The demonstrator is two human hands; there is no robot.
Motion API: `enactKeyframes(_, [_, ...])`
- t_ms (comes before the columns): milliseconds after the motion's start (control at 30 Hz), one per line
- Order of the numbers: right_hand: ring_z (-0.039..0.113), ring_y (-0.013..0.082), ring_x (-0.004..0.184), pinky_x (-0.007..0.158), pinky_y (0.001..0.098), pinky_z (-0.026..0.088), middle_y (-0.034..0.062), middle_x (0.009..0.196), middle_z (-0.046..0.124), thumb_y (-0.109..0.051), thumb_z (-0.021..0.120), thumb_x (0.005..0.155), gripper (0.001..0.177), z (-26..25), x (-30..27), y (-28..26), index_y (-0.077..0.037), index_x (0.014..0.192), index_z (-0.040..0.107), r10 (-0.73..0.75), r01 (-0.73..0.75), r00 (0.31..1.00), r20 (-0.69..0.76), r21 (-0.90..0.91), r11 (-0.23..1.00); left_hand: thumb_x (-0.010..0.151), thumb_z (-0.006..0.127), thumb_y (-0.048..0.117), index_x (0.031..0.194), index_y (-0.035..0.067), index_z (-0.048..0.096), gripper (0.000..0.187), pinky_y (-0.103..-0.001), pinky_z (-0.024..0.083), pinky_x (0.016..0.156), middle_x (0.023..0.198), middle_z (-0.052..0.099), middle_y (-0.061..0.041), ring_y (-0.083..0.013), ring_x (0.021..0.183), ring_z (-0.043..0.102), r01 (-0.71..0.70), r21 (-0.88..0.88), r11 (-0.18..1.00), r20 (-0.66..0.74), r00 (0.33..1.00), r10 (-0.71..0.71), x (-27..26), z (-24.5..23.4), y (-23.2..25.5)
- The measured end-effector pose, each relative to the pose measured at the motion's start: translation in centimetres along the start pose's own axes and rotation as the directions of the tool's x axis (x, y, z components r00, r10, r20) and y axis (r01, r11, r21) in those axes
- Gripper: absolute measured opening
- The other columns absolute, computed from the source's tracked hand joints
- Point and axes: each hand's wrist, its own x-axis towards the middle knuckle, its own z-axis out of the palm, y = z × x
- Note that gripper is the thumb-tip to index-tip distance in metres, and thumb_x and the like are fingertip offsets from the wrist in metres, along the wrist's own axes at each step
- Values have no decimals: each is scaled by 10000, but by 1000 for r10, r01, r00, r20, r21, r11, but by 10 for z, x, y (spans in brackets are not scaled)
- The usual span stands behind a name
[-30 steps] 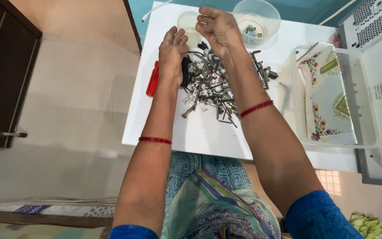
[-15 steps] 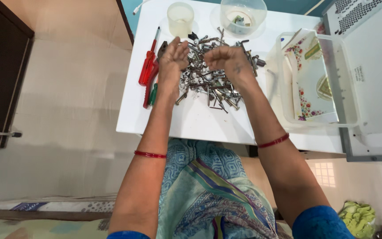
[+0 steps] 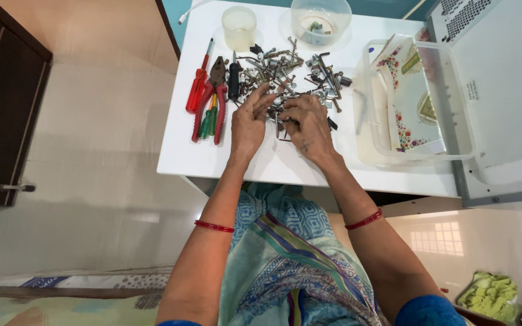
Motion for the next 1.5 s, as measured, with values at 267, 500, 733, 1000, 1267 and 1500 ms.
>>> enactKeyframes(267, [525,317,1221,1069,510,362,114,1209,711,-62,758,758,188,8,0,4,-20,938,793,-11,10,1000,-9,-71,997,935,452,-163,1457,133,551,608,-289,540,1023,1296,730,-87,-167,1217,685,17,11,1000,-58,998,-17,-2,-5,2])
enactKeyframes(500, [529,317,1213,1057,502,365,129,1201,710,-44,744,776,99,8,1,2,-3,855,789,5,-5,1000,0,-45,999,913,433,-184,1457,115,547,632,-288,539,1033,1289,727,-108,-181,1214,684,8,3,1000,-59,998,-8,-3,-4,5])
enactKeyframes(733, [538,300,1206,1047,469,377,130,1199,691,-21,741,797,90,6,2,8,9,880,757,-10,6,997,-82,-50,999,905,422,-198,1456,98,542,637,-297,533,1050,1283,728,-118,-189,1218,684,-7,-31,999,-64,998,5,-3,-2,5])
enactKeyframes(1000, [549,289,1203,1027,456,379,98,1188,686,-12,733,814,79,-3,-1,7,1,892,733,-35,32,986,-163,-18,999,931,438,-177,1448,93,542,593,-291,532,1060,1278,730,-117,-192,1229,681,-5,-5,1000,-63,998,5,-3,3,7])
enactKeyframes(1267, [565,293,1183,1028,440,404,108,1225,670,-44,749,854,90,-9,2,13,1,925,716,10,-7,977,-213,15,1000,910,411,-196,1443,127,555,640,-272,538,1042,1282,725,-94,-166,1219,676,42,41,998,-87,996,-38,-5,4,11])
enactKeyframes(1500, [570,291,1171,1025,430,405,96,1213,679,-44,749,840,80,-9,-2,22,-26,915,729,94,-91,980,-176,27,996,894,411,-215,1427,136,583,662,-264,558,1029,1263,747,-84,-148,1200,693,-13,8,1000,-122,992,14,-4,2,8])
